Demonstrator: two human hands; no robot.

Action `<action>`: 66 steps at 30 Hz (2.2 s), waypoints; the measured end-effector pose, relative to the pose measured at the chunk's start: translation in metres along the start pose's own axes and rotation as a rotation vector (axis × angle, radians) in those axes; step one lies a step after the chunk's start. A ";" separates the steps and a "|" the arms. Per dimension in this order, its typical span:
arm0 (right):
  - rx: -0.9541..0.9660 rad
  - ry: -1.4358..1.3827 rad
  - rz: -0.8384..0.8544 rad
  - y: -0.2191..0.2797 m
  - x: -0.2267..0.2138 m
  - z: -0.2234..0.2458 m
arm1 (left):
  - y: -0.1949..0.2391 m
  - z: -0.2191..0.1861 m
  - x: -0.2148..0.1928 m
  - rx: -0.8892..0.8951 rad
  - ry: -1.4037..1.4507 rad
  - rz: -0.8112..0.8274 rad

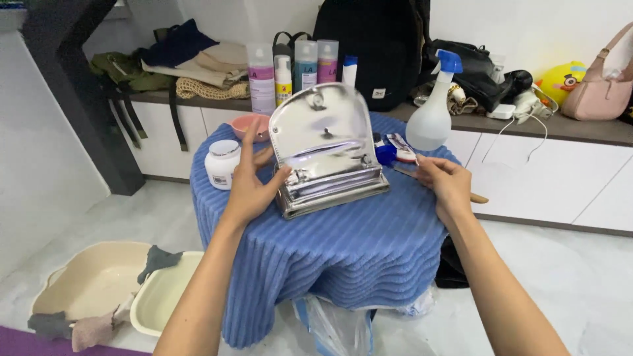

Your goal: Polishing a silver metallic bag by applying a cleaning cream and rubbing it into the surface.

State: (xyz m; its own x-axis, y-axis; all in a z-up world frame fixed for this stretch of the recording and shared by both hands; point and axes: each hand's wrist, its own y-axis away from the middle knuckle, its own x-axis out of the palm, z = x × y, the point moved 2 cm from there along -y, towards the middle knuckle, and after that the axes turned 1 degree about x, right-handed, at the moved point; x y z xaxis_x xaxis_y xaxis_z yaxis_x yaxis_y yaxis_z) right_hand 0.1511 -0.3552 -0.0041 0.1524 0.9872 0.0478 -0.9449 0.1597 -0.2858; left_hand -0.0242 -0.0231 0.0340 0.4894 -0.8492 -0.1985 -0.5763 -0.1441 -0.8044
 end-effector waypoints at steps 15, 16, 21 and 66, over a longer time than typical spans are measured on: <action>0.048 0.036 0.146 0.017 0.005 0.019 | 0.027 -0.057 0.006 0.188 -0.012 0.452; 0.049 0.034 0.147 0.017 0.005 0.018 | 0.030 -0.059 0.003 0.187 -0.014 0.454; 0.035 0.076 0.175 0.019 0.009 0.017 | 0.028 -0.088 -0.014 -0.011 0.072 0.575; 0.080 0.181 0.621 0.025 0.008 0.032 | -0.059 -0.128 0.050 0.149 0.201 0.721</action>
State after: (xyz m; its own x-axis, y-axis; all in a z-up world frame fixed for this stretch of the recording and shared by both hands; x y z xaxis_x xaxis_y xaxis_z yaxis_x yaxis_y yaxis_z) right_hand 0.1196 -0.3434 0.0196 -0.3896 0.8814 -0.2670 -0.8904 -0.4346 -0.1356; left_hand -0.0497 -0.1219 0.1432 -0.1114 -0.7849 -0.6095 -0.6067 0.5395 -0.5838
